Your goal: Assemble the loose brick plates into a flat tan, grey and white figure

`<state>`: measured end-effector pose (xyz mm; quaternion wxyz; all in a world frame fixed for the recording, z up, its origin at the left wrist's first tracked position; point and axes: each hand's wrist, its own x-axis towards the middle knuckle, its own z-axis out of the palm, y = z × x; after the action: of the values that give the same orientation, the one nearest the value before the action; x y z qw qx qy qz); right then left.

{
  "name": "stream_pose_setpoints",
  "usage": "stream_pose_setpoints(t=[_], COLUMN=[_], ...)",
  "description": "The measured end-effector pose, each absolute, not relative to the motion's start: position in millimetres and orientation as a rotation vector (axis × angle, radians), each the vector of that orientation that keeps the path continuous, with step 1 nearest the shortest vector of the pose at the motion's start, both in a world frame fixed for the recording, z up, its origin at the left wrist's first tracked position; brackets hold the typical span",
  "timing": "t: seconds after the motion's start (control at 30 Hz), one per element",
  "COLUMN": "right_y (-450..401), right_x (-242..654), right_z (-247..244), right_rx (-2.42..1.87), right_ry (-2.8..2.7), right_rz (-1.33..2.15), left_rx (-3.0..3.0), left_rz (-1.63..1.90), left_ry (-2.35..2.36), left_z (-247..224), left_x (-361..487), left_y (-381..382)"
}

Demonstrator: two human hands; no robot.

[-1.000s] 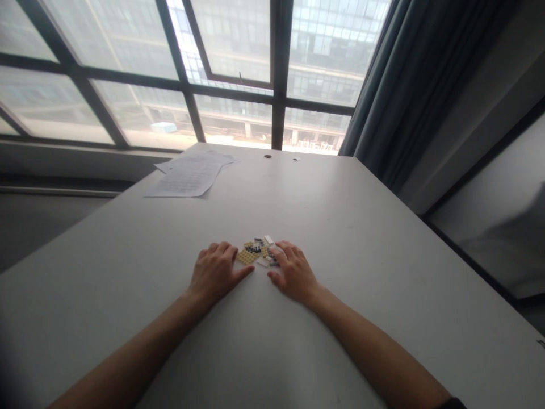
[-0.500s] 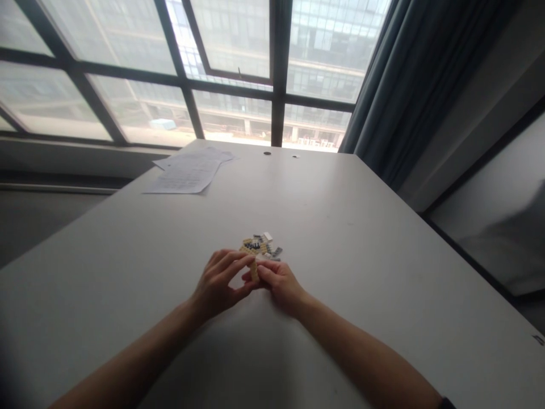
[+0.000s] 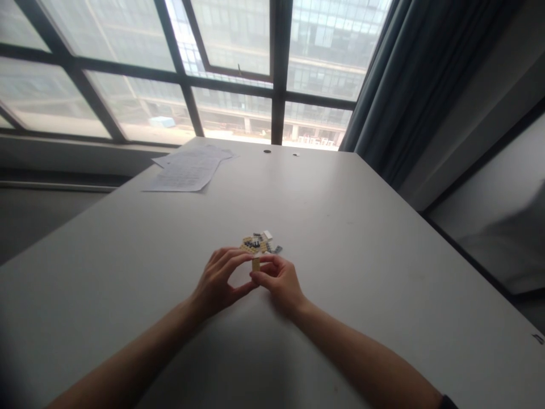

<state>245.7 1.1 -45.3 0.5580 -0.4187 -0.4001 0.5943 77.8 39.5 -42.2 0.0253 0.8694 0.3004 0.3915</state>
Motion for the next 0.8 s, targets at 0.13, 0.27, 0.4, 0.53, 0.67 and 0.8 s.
stream_pose_setpoints(t=[0.13, 0.27, 0.4, 0.53, 0.67, 0.8], right_y=[-1.0, -2.9, -4.1, -4.4, -4.2, -2.7], right_x=[246.3, 244.9, 242.3, 242.0, 242.7, 244.6], right_z=[-45.0, -45.1, -45.9, -46.9, -47.9, -50.2], right_rx=[-1.031, -1.038, -0.919, -0.909, -0.917, -0.986], right_ry=[-0.947, -0.992, -1.044, -1.036, -1.008, -0.995], right_rz=[1.257, 1.266, 1.427, 1.452, 1.461, 1.440], left_rx=[2.711, 2.719, 2.738, 2.756, 2.784, 2.829], left_rz=[1.236, 1.338, 1.399, 1.405, 1.373, 1.279], left_ry=[0.929, 0.871, 0.762, 0.742, 0.739, 0.767], left_z=[-42.5, -42.6, -42.5, -42.5, -41.5, -42.6], left_x=[75.9, 78.1, 80.1, 81.1, 80.0, 64.3], left_y=[42.0, 42.1, 41.1, 40.9, 42.7, 45.6])
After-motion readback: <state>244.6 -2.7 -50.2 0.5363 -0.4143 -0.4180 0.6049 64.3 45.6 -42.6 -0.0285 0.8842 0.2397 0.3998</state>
